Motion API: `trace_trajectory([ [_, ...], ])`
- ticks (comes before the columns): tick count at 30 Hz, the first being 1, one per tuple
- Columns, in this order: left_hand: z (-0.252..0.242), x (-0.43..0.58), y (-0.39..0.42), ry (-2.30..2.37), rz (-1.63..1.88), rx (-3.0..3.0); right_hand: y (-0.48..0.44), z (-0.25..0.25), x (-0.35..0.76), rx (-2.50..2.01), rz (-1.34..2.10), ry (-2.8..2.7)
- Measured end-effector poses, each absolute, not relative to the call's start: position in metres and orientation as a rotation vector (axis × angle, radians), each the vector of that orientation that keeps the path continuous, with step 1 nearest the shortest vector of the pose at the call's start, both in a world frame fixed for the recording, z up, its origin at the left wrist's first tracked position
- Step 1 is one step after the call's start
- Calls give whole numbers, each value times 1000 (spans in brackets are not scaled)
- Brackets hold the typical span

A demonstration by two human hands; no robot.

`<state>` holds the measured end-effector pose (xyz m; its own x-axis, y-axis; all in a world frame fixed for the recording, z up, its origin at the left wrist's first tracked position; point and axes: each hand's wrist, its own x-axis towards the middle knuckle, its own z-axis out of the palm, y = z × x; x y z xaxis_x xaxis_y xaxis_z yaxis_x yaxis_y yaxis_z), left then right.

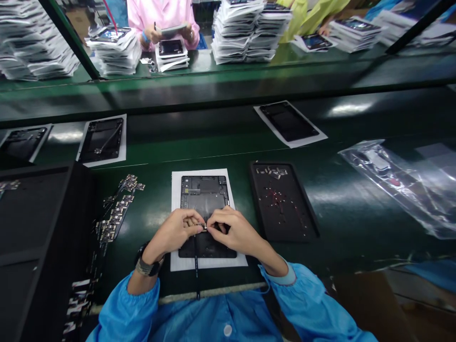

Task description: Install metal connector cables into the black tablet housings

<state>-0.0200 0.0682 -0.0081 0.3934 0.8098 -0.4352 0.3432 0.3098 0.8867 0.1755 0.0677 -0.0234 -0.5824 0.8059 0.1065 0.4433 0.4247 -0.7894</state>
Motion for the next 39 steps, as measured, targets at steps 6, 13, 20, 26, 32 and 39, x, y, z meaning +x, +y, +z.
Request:
trace_trajectory([
  [6, -8, -15, 67, 1239, 393, 1331, 67, -28, 174, -1090, 1004, -2277],
  [13, -9, -17, 67, 1249, 370, 1325, 67, -29, 173, -1195, 1184, -2152],
  [20, -11, -25, 67, 1168, 389, 1319, 74, -26, 178, -1180, 1623, -1882],
  [26, -10, -22, 67, 1154, 375, 1282, 77, -27, 181, -1126, 1732, -1846],
  [32, -9, -22, 67, 1146, 387, 1263, 78, -27, 182, -1100, 1749, -1840],
  [39, -7, -19, 67, 1166, 374, 1268, 79, -25, 182, -1100, 1769, -1829],
])
